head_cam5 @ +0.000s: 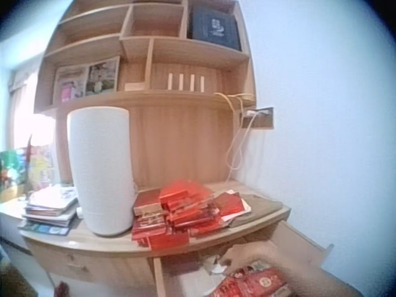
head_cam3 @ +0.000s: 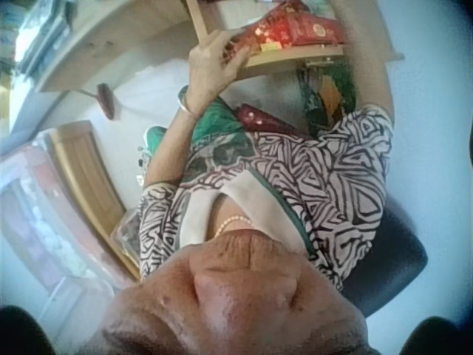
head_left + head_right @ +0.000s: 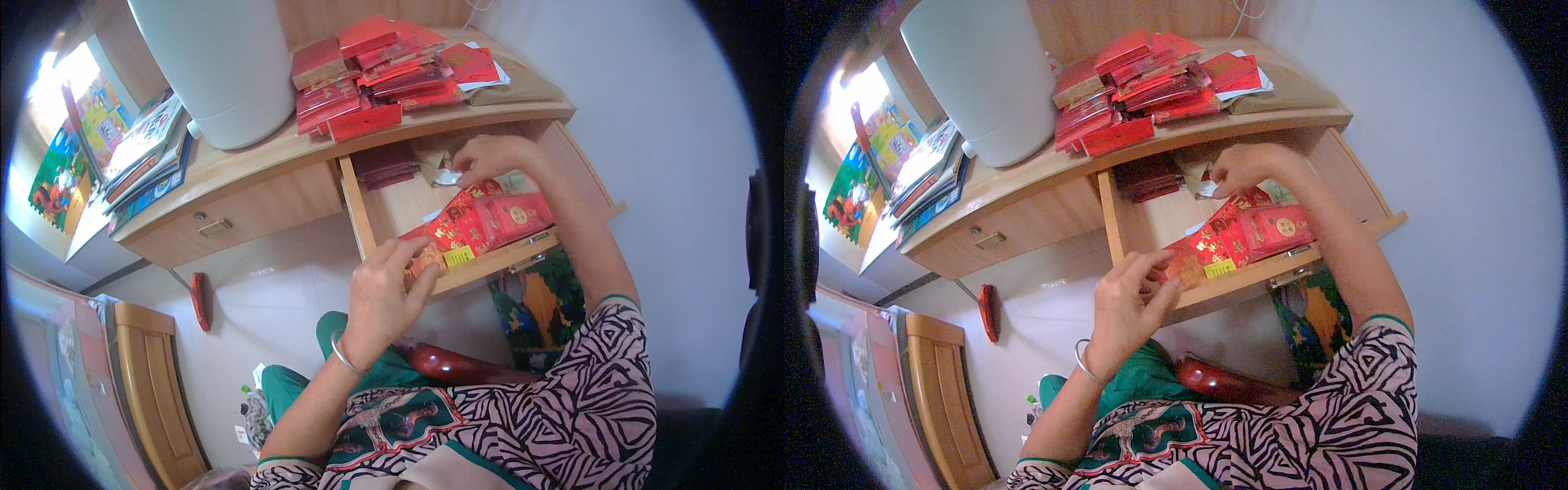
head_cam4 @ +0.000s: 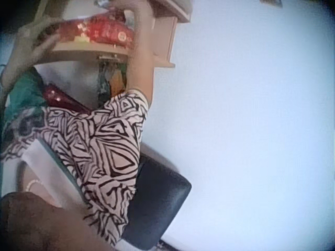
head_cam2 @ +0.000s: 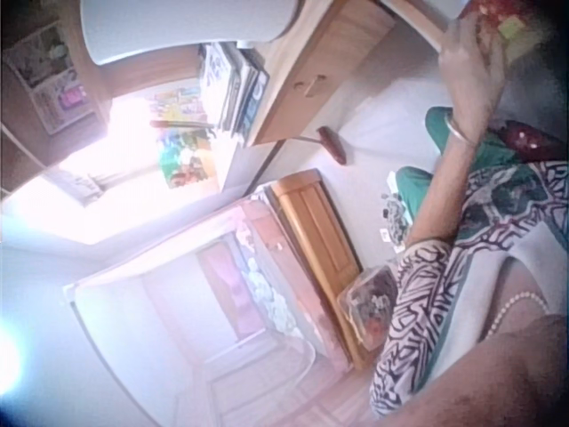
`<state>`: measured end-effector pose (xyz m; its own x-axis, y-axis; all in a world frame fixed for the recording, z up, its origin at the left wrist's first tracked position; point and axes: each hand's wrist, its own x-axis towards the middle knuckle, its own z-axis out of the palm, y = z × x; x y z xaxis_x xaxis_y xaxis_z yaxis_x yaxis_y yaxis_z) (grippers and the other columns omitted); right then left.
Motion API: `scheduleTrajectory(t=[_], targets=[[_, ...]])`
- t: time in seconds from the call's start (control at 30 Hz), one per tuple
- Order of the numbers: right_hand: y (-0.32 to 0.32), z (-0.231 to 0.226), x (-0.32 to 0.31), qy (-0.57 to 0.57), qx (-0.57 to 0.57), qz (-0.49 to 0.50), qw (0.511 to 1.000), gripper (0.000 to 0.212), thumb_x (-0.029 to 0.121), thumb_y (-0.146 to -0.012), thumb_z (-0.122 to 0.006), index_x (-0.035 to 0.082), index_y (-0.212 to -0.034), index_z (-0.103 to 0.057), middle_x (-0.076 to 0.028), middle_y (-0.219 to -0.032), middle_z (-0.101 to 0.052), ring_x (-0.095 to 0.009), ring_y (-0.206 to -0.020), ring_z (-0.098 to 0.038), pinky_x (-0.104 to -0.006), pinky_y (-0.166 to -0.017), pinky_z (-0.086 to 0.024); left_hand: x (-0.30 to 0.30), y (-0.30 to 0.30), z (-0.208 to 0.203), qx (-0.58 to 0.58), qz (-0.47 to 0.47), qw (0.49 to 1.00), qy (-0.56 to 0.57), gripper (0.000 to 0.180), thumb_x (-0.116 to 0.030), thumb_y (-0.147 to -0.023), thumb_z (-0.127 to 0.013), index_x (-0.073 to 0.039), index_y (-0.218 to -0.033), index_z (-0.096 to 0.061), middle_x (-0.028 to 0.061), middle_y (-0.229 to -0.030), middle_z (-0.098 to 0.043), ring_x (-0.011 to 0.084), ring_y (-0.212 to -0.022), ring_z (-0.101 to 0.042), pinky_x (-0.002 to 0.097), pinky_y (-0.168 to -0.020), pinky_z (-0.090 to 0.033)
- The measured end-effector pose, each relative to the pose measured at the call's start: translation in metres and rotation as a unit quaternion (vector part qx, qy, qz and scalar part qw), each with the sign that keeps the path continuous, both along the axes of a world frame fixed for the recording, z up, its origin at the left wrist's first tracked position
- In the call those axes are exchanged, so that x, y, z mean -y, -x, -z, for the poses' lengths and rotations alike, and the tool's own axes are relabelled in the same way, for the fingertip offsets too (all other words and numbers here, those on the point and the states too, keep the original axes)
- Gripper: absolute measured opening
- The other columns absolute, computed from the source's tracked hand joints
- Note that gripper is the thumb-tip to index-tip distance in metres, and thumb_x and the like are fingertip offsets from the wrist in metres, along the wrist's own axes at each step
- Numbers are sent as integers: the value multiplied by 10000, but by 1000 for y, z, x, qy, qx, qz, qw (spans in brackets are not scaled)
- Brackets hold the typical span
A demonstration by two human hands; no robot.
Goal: The person sits on the floor and opens a drawer to retrieve red envelopes and other items. They handle a blue box, then repeatedly take stacks of red envelopes from the drawer, place them on the desk, and sort through them. They also handle a brown paper bag and a small coin, placing items back into the drawer or on the desk.
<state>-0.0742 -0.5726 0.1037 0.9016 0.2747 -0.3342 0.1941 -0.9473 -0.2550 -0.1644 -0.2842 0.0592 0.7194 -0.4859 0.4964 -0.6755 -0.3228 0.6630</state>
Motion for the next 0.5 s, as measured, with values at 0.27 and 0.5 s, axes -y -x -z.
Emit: scheduleTrajectory(t=[0.27,0.5], targets=[[-36,73,-7,149,224,154,951,271,200,-776,-599,3,-936,-695,-244,-967,-668,-351,-939,-662,-446,-830,-527,0,0,1,14,-6,1000,9,242,-105,-791,-710,-16,-1009,-653,119,-772,-611,215,-654,-647,303,-589,-541],[2,35,9,111,256,144,949,180,163,-756,-609,41,-865,-683,-211,-884,-666,-381,-859,-648,-479,-790,-517,-1,0,4,-30,-1,999,10,261,-167,-786,-689,-33,-1007,-650,161,-818,-611,338,-745,-627,406,-663,-512]])
